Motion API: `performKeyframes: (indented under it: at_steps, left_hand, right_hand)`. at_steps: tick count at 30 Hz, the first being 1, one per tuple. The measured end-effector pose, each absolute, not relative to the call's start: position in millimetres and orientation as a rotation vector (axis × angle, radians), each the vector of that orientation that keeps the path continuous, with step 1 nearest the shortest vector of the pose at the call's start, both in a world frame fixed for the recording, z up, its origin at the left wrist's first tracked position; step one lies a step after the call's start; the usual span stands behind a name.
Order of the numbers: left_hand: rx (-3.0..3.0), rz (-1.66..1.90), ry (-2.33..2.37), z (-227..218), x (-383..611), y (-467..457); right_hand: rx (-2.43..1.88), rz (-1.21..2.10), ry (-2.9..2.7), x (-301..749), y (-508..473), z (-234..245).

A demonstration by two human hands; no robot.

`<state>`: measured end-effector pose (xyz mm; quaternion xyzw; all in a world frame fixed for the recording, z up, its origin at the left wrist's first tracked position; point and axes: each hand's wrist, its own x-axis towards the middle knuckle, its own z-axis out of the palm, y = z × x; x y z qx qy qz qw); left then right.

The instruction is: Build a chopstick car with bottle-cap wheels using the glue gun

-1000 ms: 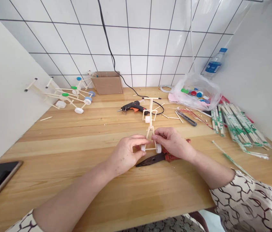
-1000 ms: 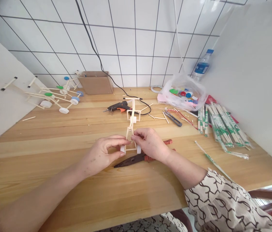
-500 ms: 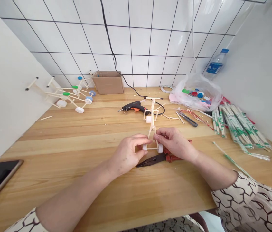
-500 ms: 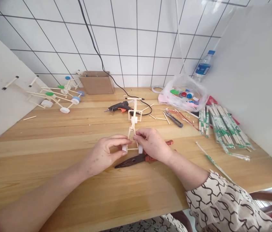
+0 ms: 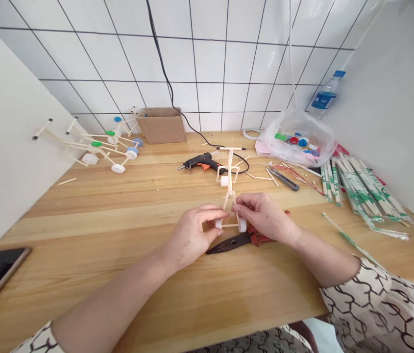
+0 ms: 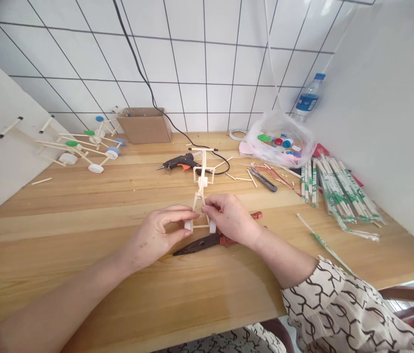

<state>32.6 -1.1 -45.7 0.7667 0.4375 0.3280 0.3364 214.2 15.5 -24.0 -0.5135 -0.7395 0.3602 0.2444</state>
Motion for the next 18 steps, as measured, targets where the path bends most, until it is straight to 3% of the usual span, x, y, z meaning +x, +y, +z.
performKeyframes:
  at_steps: [18]
  left_hand:
    - [1.99,0.864,1.197,-42.7,34.8,-2.2]
  right_hand:
    - [-1.407,0.947,-2.069,214.8,17.1,-20.8]
